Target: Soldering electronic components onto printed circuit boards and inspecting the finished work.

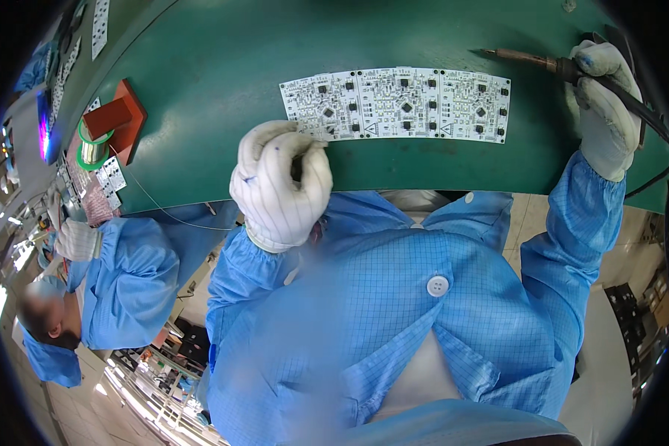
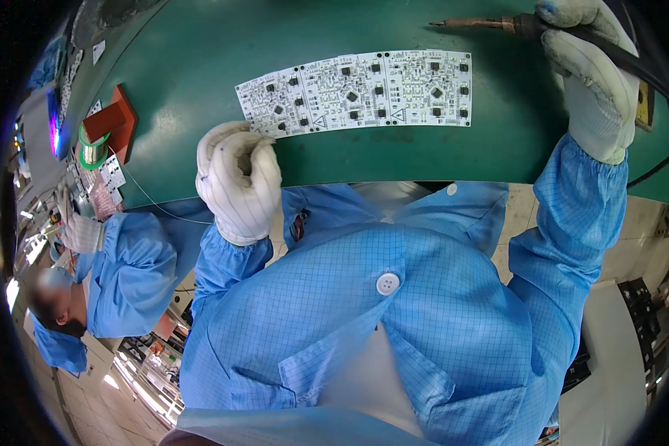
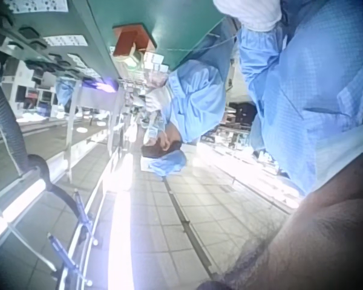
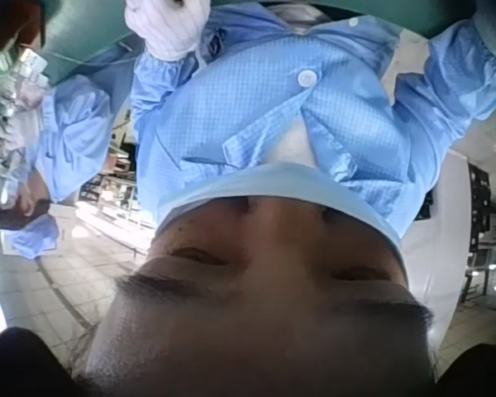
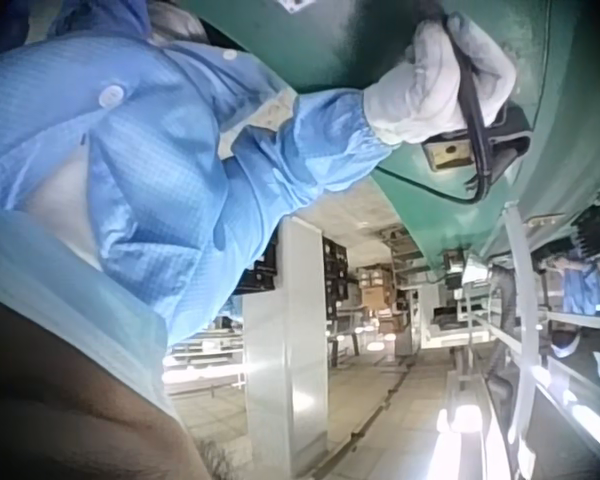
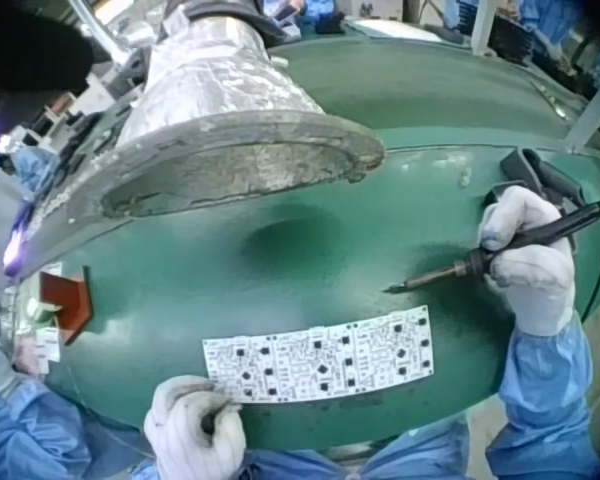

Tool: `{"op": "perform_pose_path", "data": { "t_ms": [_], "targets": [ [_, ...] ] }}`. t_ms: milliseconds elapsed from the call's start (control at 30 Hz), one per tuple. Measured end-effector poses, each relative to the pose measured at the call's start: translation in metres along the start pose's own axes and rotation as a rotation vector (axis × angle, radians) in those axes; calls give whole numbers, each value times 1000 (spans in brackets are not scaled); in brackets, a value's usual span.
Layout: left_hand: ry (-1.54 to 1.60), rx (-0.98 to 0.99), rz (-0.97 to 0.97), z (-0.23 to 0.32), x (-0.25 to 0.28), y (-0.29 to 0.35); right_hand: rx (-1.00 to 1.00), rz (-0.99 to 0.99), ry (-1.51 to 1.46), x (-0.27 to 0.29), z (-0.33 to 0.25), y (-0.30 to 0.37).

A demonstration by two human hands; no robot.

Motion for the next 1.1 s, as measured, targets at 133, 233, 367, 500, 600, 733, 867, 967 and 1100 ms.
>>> {"op": "perform_pose_path", "data": {
  "t_ms": [133, 233, 367, 500, 600, 733, 867, 967, 1100],
  "targets": [
    [-69, 32, 2, -12, 5, 0, -18, -29, 3, -17, -10, 0],
    [47, 95, -55, -16, -2, 0, -15, 0, -20, -31, -7, -5],
    [86, -44, -89, -8, -11, -4, -32, 20, -46, -40, 0, -9],
    [77, -9, -131, -22, -12, -12, 23, -42, -122, -55, 6, -17],
    [63, 14, -139, -33, -6, -14, 103, 19, -76, -66, 7, -21],
    [78, 1, -95, -37, 0, -16, 292, 110, 652, -65, -22, -6],
    [125, 19, -61, -42, 7, -17, 316, 285, 880, -56, -35, 31],
    [107, 19, -68, -44, 8, -16, 364, 521, 879, -45, -33, 62],
    [70, -37, -27, -51, 11, -17, 310, 598, 823, -52, -18, 75]
  ]
}}
Point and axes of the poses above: each hand's wrist, its own y-axis away from the middle knuckle, its own x-axis out of the back of the hand, z = x × y, the point moved 7 cm from there along -y, towards the middle knuckle, and after that the axes turned 5 degrees about x, right-handed, at the moved point
